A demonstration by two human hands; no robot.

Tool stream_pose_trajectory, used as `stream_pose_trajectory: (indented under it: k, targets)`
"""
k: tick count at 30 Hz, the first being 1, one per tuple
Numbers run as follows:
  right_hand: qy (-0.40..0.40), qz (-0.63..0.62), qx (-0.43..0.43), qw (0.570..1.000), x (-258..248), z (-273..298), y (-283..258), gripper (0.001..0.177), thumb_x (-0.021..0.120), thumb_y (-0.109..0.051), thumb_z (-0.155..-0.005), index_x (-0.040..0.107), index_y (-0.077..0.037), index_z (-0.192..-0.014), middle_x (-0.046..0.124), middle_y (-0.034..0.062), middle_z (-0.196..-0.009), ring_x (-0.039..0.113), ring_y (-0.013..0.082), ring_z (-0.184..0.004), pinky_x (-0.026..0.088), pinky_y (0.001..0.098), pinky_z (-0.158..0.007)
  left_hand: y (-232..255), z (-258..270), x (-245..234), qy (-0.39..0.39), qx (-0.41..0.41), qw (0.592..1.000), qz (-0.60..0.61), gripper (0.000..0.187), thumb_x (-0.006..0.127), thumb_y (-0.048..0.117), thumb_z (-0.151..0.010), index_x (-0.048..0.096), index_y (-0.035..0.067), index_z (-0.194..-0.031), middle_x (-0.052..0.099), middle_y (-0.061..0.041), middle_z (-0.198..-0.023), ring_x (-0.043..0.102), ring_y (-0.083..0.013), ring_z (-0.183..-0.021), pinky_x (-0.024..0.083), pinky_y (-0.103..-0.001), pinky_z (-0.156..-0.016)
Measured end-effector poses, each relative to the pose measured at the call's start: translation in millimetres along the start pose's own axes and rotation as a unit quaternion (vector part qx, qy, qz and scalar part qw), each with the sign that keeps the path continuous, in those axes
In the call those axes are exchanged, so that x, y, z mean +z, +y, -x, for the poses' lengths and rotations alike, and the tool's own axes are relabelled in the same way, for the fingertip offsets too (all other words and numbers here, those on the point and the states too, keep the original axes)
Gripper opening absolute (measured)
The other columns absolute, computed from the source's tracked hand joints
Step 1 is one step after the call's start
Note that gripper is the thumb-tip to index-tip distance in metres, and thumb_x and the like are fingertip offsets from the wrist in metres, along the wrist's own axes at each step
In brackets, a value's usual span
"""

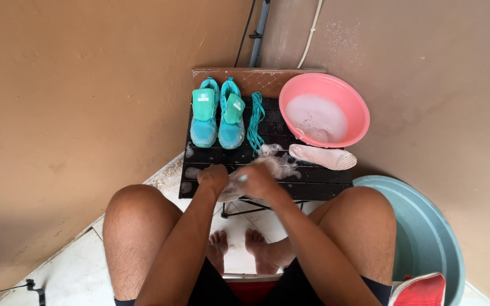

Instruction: Cleaning shoe laces and insoles by scrubbing them with a brush in soapy water.

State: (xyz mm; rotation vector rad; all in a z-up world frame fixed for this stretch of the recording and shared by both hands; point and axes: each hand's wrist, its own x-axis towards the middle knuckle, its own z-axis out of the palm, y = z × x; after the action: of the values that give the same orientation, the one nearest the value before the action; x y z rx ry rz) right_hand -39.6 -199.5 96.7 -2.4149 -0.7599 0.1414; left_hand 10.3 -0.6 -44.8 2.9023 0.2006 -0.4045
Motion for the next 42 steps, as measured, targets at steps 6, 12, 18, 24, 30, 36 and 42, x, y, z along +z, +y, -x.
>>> stream_pose_trajectory:
  k: [6, 12, 18, 24, 30, 36, 42]
  targets:
    - [0.183, 0.223, 0.005, 0.957, -33, -33, 87, 0.019, 0.087, -0.040, -0.101, 0.087, -0.022, -0.099, 0.083, 0.0049, -0.088, 0.082, 0.0374, -0.099, 0.061, 0.0616, -0.091, -2, 1, -9, -0.013, -0.005, 1.000, 0.006, 0.035, 0.063, 0.016, -0.121, 0.094, 0.016, -0.106, 0.088, -0.007, -0.097, 0.084, -0.0284, -0.091, 0.060, -0.049, -0.089]
    - [0.043, 0.006, -0.051, 0.998, 24, -5, 18, 0.021, 0.090, -0.036, -0.097, 0.093, -0.015, -0.103, 0.091, 0.0214, -0.098, 0.085, 0.0524, -0.105, 0.062, 0.0711, -0.098, -9, -1, 3, -0.005, 0.012, 1.000, 0.008, 0.041, 0.061, 0.017, -0.119, 0.093, 0.017, -0.093, 0.089, -0.011, -0.089, 0.084, -0.0306, -0.080, 0.061, -0.049, -0.079]
    - [0.219, 0.178, -0.071, 0.957, -8, -16, 32, 0.021, 0.086, -0.037, -0.099, 0.085, -0.024, -0.083, 0.077, 0.0079, -0.069, 0.078, 0.0389, -0.076, 0.054, 0.0534, -0.083, -2, 6, 2, 0.024, 0.003, 1.000, 0.011, 0.035, 0.063, 0.014, -0.118, 0.094, 0.012, -0.103, 0.090, -0.012, -0.097, 0.086, -0.0316, -0.089, 0.064, -0.052, -0.086]
    - [0.235, 0.124, -0.097, 0.959, -13, -35, 47, 0.030, 0.087, -0.027, -0.094, 0.082, -0.028, -0.064, 0.073, 0.0040, -0.057, 0.075, 0.0388, -0.065, 0.058, 0.0469, -0.077, -3, 12, -4, 0.021, -0.009, 0.999, 0.031, 0.035, 0.062, 0.013, -0.119, 0.091, 0.014, -0.100, 0.088, -0.010, -0.095, 0.085, -0.0317, -0.091, 0.062, -0.052, -0.088]
    - [0.153, 0.171, -0.110, 0.967, 31, -45, 38, 0.010, 0.087, -0.041, -0.082, 0.092, -0.037, -0.075, 0.078, 0.0081, -0.068, 0.077, 0.0409, -0.077, 0.062, 0.0572, -0.078, -9, -5, 8, 0.023, 0.000, 0.998, 0.058, 0.035, 0.066, 0.020, -0.116, 0.092, 0.013, -0.094, 0.088, -0.014, -0.090, 0.086, -0.0339, -0.084, 0.064, -0.053, -0.079]
    - [0.259, 0.250, -0.019, 0.933, -7, -63, 107, 0.019, 0.089, -0.031, -0.086, 0.084, -0.033, -0.068, 0.068, 0.0065, -0.058, 0.072, 0.0376, -0.078, 0.053, 0.0532, -0.079, -13, -21, 9, 0.011, -0.018, 0.997, 0.071, 0.037, 0.066, 0.019, -0.114, 0.090, 0.012, -0.088, 0.087, -0.015, -0.086, 0.087, -0.0368, -0.082, 0.067, -0.053, -0.077]
    - [0.180, 0.019, -0.096, 0.979, 86, -70, 71, 0.036, 0.086, -0.031, -0.094, 0.072, -0.028, -0.061, 0.062, 0.0129, -0.059, 0.067, 0.0439, -0.069, 0.051, 0.0570, -0.067, 3, 8, -8, 0.071, -0.028, 0.997, -0.013, 0.031, 0.066, 0.021, -0.117, 0.095, 0.016, -0.107, 0.089, -0.011, -0.097, 0.089, -0.0276, -0.091, 0.070, -0.051, -0.082]
